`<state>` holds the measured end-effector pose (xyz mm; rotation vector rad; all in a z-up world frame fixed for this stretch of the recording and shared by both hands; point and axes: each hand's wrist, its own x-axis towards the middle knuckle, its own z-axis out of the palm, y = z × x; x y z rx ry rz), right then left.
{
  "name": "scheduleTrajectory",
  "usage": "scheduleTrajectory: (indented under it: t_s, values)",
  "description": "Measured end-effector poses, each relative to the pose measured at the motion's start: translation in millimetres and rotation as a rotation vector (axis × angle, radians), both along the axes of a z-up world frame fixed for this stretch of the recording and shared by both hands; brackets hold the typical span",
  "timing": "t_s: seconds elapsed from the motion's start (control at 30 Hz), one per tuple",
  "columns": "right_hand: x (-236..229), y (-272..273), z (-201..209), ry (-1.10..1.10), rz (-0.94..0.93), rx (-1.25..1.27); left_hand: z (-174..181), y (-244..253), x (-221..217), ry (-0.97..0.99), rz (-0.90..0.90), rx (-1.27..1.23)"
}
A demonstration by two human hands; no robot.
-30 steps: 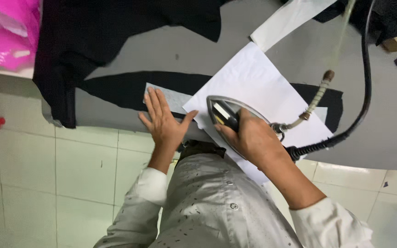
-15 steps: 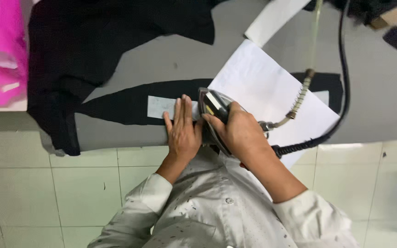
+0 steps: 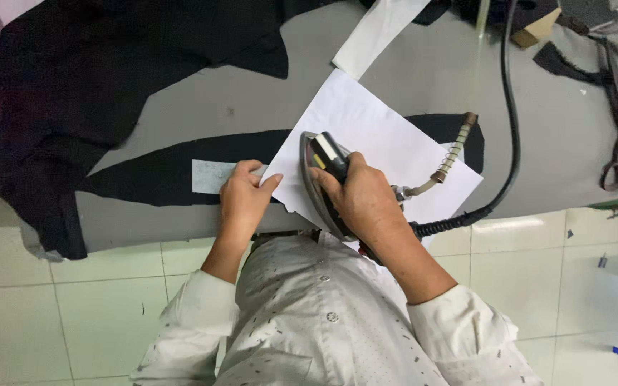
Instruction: The person irons a black fabric piece on a worktable using a steam iron and a white protective cloth. They repeatedly move the cloth and iron along the fabric, then use a small wooden block to press the fabric while ironing.
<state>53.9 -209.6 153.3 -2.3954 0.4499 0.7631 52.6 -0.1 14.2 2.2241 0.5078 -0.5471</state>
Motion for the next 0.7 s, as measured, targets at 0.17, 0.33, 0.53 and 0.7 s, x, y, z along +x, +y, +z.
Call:
scheduleTrajectory:
  t_s: [0.17, 0.33, 0.53, 0.7]
  values:
    - [-0.7, -21.4, -2.5, 0.023, -0.003, -0.018, -13.1, -11.3, 8.9, -0.001, -0.077, -0.05]
    - [0.5, -43.3, -7.1, 0.009, 0.015, -0.014, 24.6, -73.4, 27.9, 0.034, 0.135, -0.695]
    - [-1.1, -74.3, -19.5, -0.067, -0.017, -0.058, 25.3, -126.8, 58.9, -0.021, 0.039, -0.687]
    - [-3.1, -97.9, -22.7, -0.075, -0.103, -0.082, 65.8, -139.2, 66.6, 0.055, -0.005, -0.789]
